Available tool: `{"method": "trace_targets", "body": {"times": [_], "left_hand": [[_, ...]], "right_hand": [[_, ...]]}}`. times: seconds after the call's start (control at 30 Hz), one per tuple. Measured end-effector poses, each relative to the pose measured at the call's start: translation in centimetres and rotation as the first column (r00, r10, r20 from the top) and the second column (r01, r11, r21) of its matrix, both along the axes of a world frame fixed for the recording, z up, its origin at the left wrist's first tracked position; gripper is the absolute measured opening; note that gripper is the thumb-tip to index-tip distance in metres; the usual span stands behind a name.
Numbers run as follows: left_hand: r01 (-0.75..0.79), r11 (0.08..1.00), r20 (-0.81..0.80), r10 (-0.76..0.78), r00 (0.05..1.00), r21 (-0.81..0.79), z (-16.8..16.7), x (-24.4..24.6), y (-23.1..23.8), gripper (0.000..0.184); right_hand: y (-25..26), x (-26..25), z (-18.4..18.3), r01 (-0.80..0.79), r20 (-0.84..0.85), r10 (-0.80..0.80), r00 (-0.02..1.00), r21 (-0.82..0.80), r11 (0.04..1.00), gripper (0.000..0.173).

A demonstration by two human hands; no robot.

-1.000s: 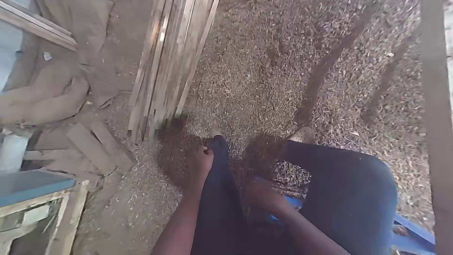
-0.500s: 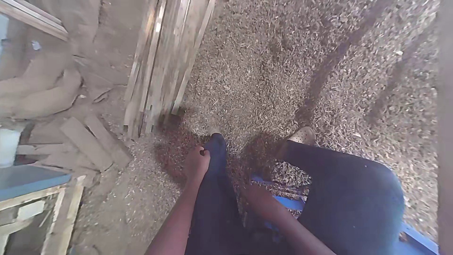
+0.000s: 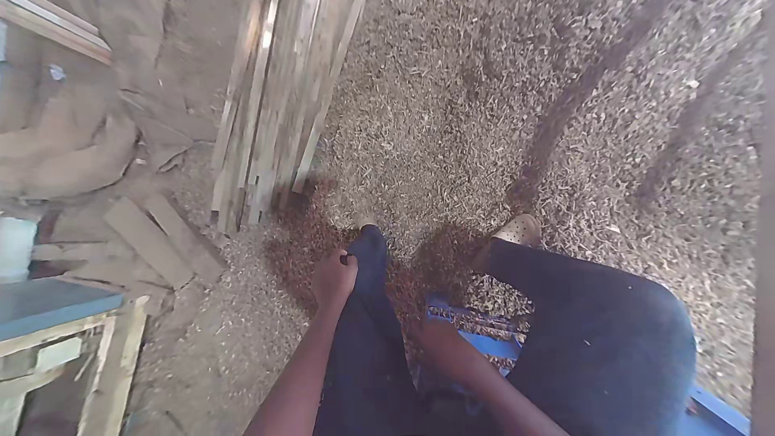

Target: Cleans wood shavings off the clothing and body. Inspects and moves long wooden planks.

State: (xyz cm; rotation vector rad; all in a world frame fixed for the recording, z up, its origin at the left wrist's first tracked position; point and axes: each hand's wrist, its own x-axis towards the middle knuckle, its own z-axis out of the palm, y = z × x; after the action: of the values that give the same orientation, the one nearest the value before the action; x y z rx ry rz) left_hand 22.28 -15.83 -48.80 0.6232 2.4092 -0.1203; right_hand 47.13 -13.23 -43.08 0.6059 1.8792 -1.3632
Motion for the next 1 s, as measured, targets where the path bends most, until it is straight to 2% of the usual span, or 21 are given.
{"method": "trace_targets", "body": {"times": [0.13, 0.27, 0.53, 0.67, 1.0], "left_hand": [[0.017, 1.0, -0.015, -0.016, 1.0, 0.023, -0.4, -0.3, -0.2, 0.041], [0.042, 0.997, -0.022, -0.04, 0.999, 0.06, -0.3, -0.3, -0.4, 0.039], [0.008, 0.999, -0.026, -0.007, 1.0, 0.031, -0.5, -0.2, -0.5, 0.038], [0.009, 0.998, -0.018, -0.008, 1.0, 0.061, -0.7, -0.3, -0.7, 0.038], [0.019, 1.0, -0.019, -0.019, 1.0, 0.021, -0.4, -0.5, -0.3, 0.038]], "right_hand": [[-0.2, 0.3, 0.2, 0.036, -0.023, -0.036, 0.999, 0.007, 0.999, 0.047], [-1.4, 0.3, -0.6, 0.004, -0.008, -0.004, 1.0, -0.015, 1.0, 0.044], [-1.5, -0.6, -0.2, -0.073, 0.024, 0.075, 0.997, -0.061, 0.995, 0.043], [-1.4, -0.6, -0.3, -0.059, 0.021, 0.061, 0.998, -0.091, 0.994, 0.044], [-1.2, -0.7, 0.0, -0.036, 0.029, 0.039, 0.999, -0.101, 0.994, 0.041]]}}
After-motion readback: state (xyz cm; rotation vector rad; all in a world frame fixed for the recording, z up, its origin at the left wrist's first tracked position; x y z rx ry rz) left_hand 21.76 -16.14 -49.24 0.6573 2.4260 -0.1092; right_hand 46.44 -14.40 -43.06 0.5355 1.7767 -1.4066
